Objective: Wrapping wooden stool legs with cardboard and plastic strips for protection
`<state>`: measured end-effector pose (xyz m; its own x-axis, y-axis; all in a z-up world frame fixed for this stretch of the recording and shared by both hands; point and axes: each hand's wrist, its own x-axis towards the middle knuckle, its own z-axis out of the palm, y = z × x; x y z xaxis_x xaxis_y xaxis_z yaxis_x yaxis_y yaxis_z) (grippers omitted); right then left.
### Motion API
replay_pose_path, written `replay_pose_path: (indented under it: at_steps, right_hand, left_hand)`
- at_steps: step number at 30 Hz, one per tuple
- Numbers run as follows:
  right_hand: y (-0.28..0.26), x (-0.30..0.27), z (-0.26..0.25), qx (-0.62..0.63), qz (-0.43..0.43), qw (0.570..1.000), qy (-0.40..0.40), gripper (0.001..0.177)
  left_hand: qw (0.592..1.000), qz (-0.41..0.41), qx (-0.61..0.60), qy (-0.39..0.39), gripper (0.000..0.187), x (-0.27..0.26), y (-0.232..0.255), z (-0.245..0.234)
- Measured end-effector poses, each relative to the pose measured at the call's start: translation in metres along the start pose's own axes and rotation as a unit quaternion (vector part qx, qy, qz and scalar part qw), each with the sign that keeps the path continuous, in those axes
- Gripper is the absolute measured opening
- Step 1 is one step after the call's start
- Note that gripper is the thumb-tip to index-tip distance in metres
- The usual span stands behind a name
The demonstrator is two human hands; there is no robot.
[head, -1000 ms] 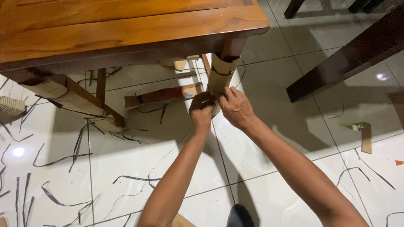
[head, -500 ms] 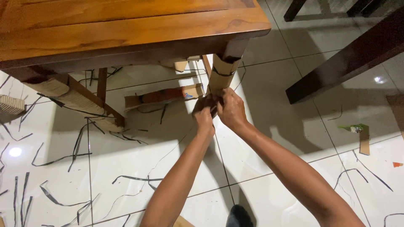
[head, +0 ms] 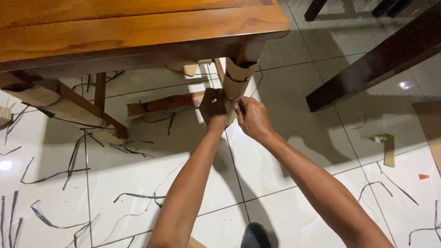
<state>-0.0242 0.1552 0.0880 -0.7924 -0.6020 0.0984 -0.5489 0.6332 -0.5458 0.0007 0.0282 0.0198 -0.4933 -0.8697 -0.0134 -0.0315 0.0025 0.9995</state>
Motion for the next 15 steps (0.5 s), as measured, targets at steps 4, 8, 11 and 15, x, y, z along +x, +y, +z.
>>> replay_pose_path:
  at_steps: [4, 8, 11, 15]
  right_hand:
    - [0.001, 0.006, 0.001, 0.043, 0.056, 0.997, -0.039, 0.015]
    - [-0.008, 0.012, 0.001, 0.019, 0.059, 0.995, -0.083, 0.017]
    - [-0.002, 0.009, 0.008, 0.058, 0.079, 0.992, -0.085, 0.022]
    - [-0.030, -0.002, -0.008, 0.118, 0.135, 0.982, -0.067, 0.027]
  left_hand:
    - [0.998, -0.058, 0.031, -0.014, 0.014, -0.002, 0.008, -0.003]
    - [0.999, 0.005, 0.018, -0.043, 0.014, 0.001, -0.002, -0.003]
    - [0.989, 0.103, 0.082, -0.066, 0.020, 0.002, 0.000, -0.009]
    - [0.956, 0.225, 0.178, -0.063, 0.024, 0.011, -0.016, -0.007]
